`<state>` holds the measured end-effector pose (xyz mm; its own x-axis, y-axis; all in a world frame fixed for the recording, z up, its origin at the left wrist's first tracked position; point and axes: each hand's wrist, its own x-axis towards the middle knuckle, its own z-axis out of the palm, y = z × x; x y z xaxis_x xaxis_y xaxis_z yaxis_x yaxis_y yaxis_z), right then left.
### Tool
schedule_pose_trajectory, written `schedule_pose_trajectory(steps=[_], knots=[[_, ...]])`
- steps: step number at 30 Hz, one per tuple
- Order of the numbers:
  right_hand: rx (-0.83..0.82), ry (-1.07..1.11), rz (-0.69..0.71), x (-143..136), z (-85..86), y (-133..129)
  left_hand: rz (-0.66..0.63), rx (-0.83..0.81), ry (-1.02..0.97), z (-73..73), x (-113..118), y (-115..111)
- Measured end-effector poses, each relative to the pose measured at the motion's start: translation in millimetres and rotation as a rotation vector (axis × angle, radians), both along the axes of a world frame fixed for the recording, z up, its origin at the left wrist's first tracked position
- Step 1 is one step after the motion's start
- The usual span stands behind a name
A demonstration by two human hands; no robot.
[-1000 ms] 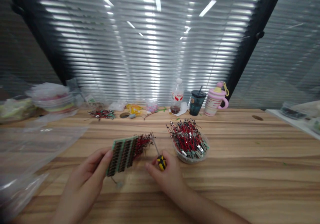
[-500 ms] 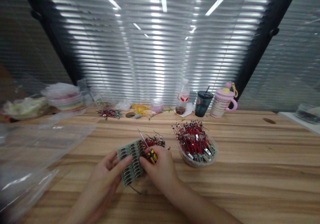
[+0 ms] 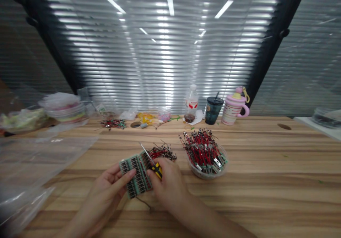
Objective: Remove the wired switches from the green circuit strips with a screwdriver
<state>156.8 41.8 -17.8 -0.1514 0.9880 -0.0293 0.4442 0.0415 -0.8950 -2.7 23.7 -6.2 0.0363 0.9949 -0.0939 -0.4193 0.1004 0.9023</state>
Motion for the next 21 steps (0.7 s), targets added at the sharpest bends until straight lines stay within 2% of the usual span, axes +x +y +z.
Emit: schedule_pose_trajectory(steps=[7,15,18,21], knots=[[-0.027,0.015,-0.027,7,15.3,8,0.192,0.045,0.135,1.3,-7,6],[-0.128,0.064,0.043,14,39.9,12,0.287,0.121,0.269,5.9,-5,1],[-0.077,0.052,0.056,9,34.1,3,0.299,0.124,0.292,7.6,0,-4],[0.126,0.014,0.09,1,17.0,-10,0.331,0.118,0.298,6.9,4,-9]])
